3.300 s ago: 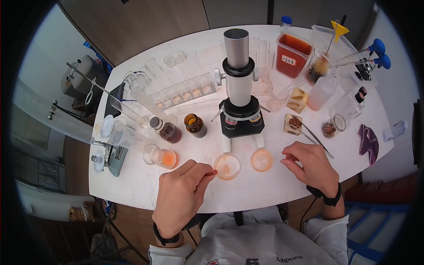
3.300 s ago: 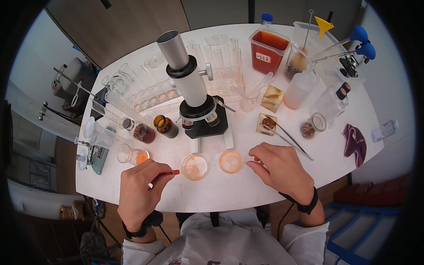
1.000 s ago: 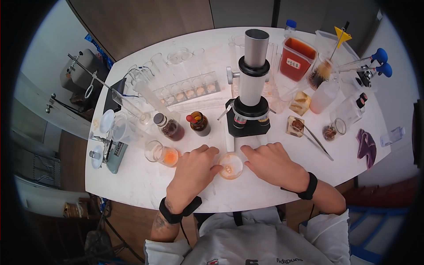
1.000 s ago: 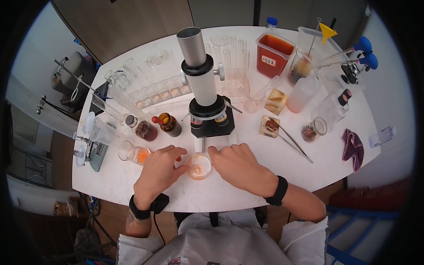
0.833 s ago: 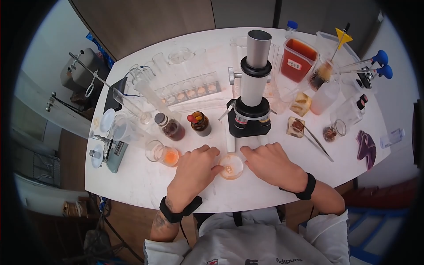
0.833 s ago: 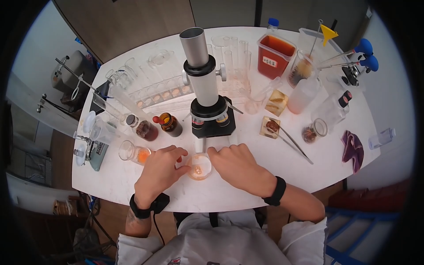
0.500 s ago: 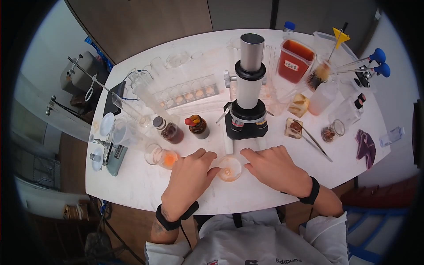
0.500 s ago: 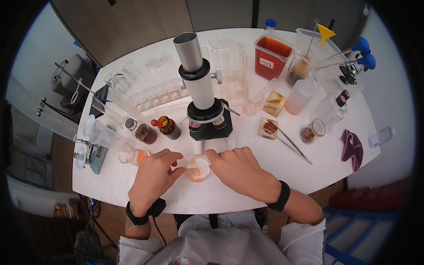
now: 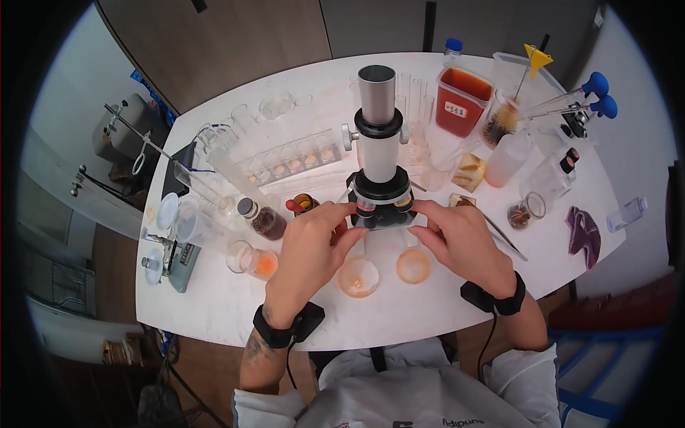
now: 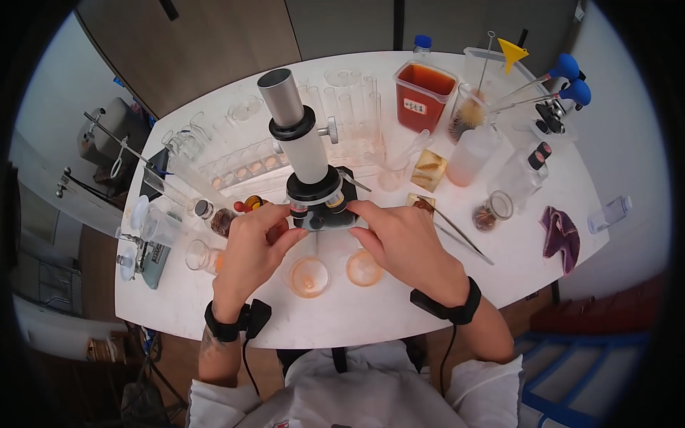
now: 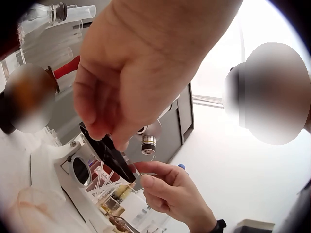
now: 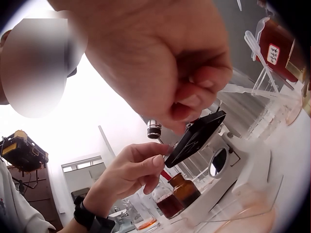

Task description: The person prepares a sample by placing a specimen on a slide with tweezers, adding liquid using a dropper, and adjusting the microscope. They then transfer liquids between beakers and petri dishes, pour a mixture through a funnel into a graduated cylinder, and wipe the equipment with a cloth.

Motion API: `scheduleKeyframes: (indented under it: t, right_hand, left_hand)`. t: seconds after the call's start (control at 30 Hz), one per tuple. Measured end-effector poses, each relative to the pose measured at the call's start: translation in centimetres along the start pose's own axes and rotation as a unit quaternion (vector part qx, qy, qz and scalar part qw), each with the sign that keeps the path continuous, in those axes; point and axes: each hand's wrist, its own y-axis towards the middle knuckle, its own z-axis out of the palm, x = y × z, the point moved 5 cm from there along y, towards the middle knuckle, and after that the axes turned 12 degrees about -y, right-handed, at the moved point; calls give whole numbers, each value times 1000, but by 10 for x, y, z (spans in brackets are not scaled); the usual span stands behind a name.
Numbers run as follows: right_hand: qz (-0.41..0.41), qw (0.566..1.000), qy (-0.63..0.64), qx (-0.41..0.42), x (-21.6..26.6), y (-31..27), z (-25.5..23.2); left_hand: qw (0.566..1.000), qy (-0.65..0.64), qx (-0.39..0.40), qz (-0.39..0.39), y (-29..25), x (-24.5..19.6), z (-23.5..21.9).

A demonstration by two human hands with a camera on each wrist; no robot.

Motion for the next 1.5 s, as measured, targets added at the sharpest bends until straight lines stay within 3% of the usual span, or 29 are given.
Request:
scheduleKeyframes:
  t: [0.23, 0.33, 0.63, 1.17, 1.27, 1.5]
  right_hand:
    - [25, 999, 20, 3, -6, 4, 5]
    - [22, 1000, 13, -15, -1, -3, 0]
    - [-20, 999, -44, 17, 4, -20, 2]
    - [13, 999, -29, 29, -5, -5, 9]
    - [10, 1000, -18, 16, -3, -5, 7]
    - [23, 993, 40, -107, -4, 7, -37]
  left_hand:
    - [1000, -9, -9, -7, 0, 1, 1]
    - [998, -26, -6, -54, -9, -4, -3]
    - [993, 92, 71, -38, -34, -8, 2]
    - [993, 107, 44, -32, -19, -1, 5]
    - [996, 86, 21, -22, -19, -1, 4]
    - [999, 28, -23, -37, -9, -24, -24]
